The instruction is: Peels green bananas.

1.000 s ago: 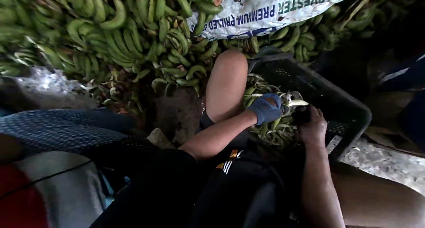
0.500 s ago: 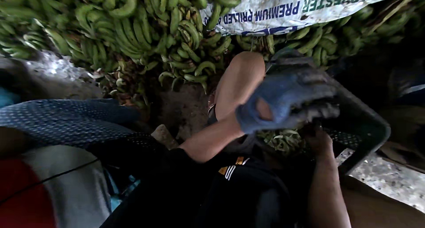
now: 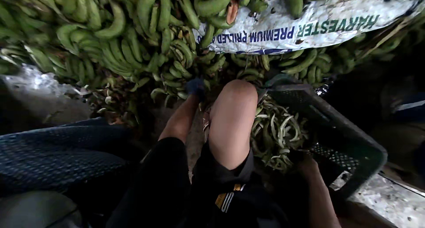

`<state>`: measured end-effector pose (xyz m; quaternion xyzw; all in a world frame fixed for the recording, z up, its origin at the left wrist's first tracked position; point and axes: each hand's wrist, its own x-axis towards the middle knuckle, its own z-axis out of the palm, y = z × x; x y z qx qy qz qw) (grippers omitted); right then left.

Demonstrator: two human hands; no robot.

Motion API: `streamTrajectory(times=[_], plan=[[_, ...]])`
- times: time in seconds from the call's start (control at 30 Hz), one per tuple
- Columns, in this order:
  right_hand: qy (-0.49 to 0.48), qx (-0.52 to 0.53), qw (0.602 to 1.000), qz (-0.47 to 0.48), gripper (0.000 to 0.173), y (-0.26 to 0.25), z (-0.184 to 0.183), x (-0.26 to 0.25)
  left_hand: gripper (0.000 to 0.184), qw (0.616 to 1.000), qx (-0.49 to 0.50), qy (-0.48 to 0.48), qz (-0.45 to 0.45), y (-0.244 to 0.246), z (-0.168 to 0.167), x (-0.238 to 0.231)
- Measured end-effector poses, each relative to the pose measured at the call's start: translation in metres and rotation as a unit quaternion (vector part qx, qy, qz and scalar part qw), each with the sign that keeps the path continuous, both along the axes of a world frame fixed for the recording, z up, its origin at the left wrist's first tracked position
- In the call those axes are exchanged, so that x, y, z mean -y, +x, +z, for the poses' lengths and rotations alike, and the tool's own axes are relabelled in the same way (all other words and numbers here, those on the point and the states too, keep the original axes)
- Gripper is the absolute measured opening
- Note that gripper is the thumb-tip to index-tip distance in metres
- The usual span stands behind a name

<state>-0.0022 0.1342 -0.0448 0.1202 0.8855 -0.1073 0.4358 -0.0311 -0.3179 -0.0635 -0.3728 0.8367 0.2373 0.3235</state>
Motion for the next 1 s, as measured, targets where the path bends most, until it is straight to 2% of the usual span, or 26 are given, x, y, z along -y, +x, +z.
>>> streamTrajectory(times=[0.07, 0.13, 0.2, 0.23, 0.27, 0.3, 0.33, 0.37, 0.4, 0.47, 0.53, 0.6, 0.67, 0.7, 0.73, 0.8, 0.83, 0.9, 0.97, 1.0], plan=[[-0.002, 0.003, 1.0, 0.0, 0.042, 0.0, -0.003, -0.001, 0.035, 1.0, 0.008, -0.007, 0.011, -0.008, 0.002, -0.004], [-0.001, -0.012, 1.0, -0.007, 0.042, 0.002, -0.003, -0.002, 0.035, 0.999, 0.035, -0.006, -0.009, -0.013, 0.003, -0.005], [-0.002, -0.029, 1.0, -0.012, 0.043, -0.005, 0.005, 0.003, 0.045, 0.998, 0.047, 0.005, -0.046, -0.018, 0.004, 0.002], [-0.01, -0.044, 0.999, -0.01, 0.043, -0.011, 0.008, 0.008, 0.053, 0.998, 0.04, 0.001, -0.056, -0.024, -0.004, 0.012], [-0.019, -0.057, 0.998, -0.01, 0.043, -0.011, 0.011, 0.008, 0.058, 0.999, 0.001, -0.025, -0.047, -0.017, -0.026, 0.019], [-0.03, -0.07, 0.997, -0.013, 0.044, -0.006, 0.014, 0.005, 0.054, 0.987, -0.121, -0.106, -0.01, 0.011, -0.07, 0.017], [-0.047, -0.089, 0.995, -0.024, 0.047, -0.005, 0.016, 0.006, 0.053, 0.983, -0.146, -0.104, 0.044, 0.026, -0.087, 0.019], [-0.069, -0.111, 0.991, -0.039, 0.049, -0.007, 0.018, 0.009, 0.053, 0.976, -0.169, -0.06, 0.126, 0.033, -0.084, 0.025], [-0.093, -0.13, 0.986, -0.057, 0.05, -0.006, 0.021, 0.012, 0.052, 0.952, -0.207, -0.007, 0.227, 0.043, -0.076, 0.028], [-0.145, -0.163, 0.972, -0.085, 0.051, -0.005, 0.025, 0.017, 0.059, 0.851, -0.323, 0.088, 0.404, 0.063, -0.055, 0.026], [-0.205, -0.196, 0.954, -0.096, 0.044, 0.0, 0.033, 0.023, 0.054, 0.756, -0.438, 0.151, 0.462, 0.077, -0.025, 0.016], [-0.276, -0.225, 0.93, -0.089, 0.042, 0.004, 0.046, 0.03, 0.041, 0.71, -0.53, 0.2, 0.419, 0.087, 0.006, 0.006], [-0.365, -0.28, 0.885, -0.067, 0.041, 0.01, 0.055, 0.033, 0.032, 0.664, -0.598, 0.263, 0.363, 0.083, 0.059, -0.021], [-0.407, -0.309, 0.857, -0.058, 0.041, 0.013, 0.058, 0.032, 0.03, 0.658, -0.604, 0.302, 0.333, 0.08, 0.086, -0.04], [-0.45, -0.336, 0.826, -0.054, 0.044, 0.016, 0.058, 0.027, 0.03, 0.675, -0.584, 0.343, 0.291, 0.08, 0.108, -0.061], [-0.52, -0.353, 0.775, -0.068, 0.059, 0.016, 0.06, 0.015, 0.034, 0.747, -0.483, 0.418, 0.182, 0.076, 0.141, -0.111], [-0.549, -0.343, 0.757, -0.086, 0.069, 0.016, 0.063, 0.01, 0.034, 0.779, -0.415, 0.455, 0.117, 0.073, 0.149, -0.138], [-0.602, -0.311, 0.728, -0.111, 0.076, 0.015, 0.068, -0.003, 0.03, 0.799, -0.27, 0.538, -0.005, 0.066, 0.142, -0.191], [-0.618, -0.299, 0.717, -0.124, 0.061, 0.016, 0.072, -0.016, 0.025, 0.802, -0.14, 0.575, -0.08, 0.057, 0.125, -0.237], [-0.609, -0.309, 0.718, -0.134, 0.047, 0.017, 0.074, -0.024, 0.026, 0.802, -0.093, 0.586, -0.076, 0.053, 0.117, -0.254]])
